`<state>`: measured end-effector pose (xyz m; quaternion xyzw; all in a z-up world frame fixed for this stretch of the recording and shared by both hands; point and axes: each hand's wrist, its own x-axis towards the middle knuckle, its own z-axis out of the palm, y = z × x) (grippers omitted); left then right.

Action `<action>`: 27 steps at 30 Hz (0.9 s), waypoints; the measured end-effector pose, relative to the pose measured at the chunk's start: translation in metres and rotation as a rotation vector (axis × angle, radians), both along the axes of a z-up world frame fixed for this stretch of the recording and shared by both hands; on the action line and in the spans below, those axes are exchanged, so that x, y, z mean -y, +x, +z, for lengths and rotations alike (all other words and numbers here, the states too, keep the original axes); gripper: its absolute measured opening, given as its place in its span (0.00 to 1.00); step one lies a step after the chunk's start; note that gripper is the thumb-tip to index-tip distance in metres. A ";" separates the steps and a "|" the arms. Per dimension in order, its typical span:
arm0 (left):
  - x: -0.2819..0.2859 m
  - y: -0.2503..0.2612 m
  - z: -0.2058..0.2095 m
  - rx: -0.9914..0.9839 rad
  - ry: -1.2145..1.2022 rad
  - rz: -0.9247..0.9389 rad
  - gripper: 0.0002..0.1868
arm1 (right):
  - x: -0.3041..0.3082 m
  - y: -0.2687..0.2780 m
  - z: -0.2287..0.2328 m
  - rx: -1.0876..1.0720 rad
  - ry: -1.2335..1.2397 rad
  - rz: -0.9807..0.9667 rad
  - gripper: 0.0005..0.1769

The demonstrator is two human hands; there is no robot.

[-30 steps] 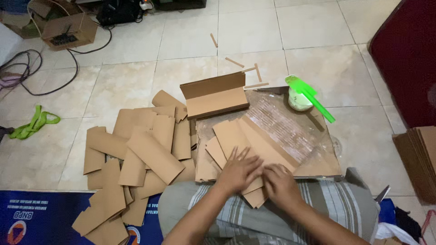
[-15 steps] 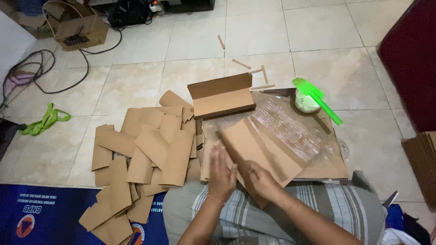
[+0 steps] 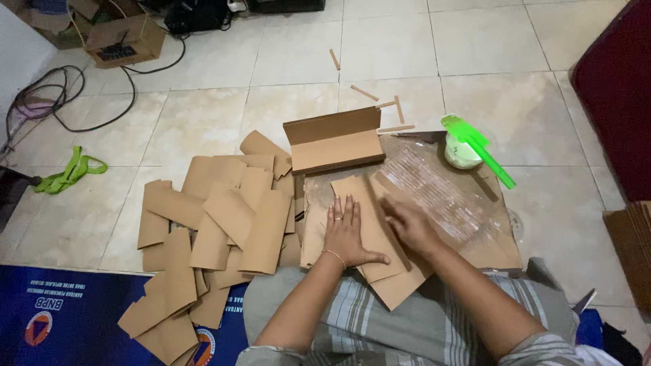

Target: The person sits on the floor and assembles flat cardboard pieces into box shapes. They align the pieces, apply glue with a brush to the edges, and press the pieces together to form the box structure.

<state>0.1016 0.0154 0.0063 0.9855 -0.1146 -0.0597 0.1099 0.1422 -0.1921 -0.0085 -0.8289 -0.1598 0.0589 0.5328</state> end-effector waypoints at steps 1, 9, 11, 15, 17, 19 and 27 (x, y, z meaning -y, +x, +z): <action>0.000 -0.001 0.001 0.003 0.007 -0.003 0.89 | -0.001 -0.001 -0.006 0.087 -0.122 0.086 0.30; 0.000 0.004 -0.008 -0.026 0.095 -0.134 0.88 | -0.010 -0.006 -0.018 0.306 -0.597 0.308 0.37; -0.003 0.013 -0.013 -0.023 -0.020 -0.328 0.86 | -0.011 -0.004 -0.016 0.223 -0.732 0.316 0.32; -0.015 0.060 -0.018 -0.025 0.032 -0.247 0.67 | -0.003 -0.015 -0.008 0.348 -0.646 0.404 0.33; -0.015 0.081 -0.023 -0.022 -0.045 -0.146 0.52 | 0.007 -0.035 -0.005 0.410 -0.674 0.449 0.38; -0.012 0.094 -0.032 0.009 -0.063 -0.028 0.47 | 0.026 -0.063 -0.003 0.389 -0.627 0.496 0.37; 0.002 0.112 -0.056 0.051 -0.166 0.230 0.26 | 0.055 -0.075 0.011 0.291 -0.331 0.281 0.26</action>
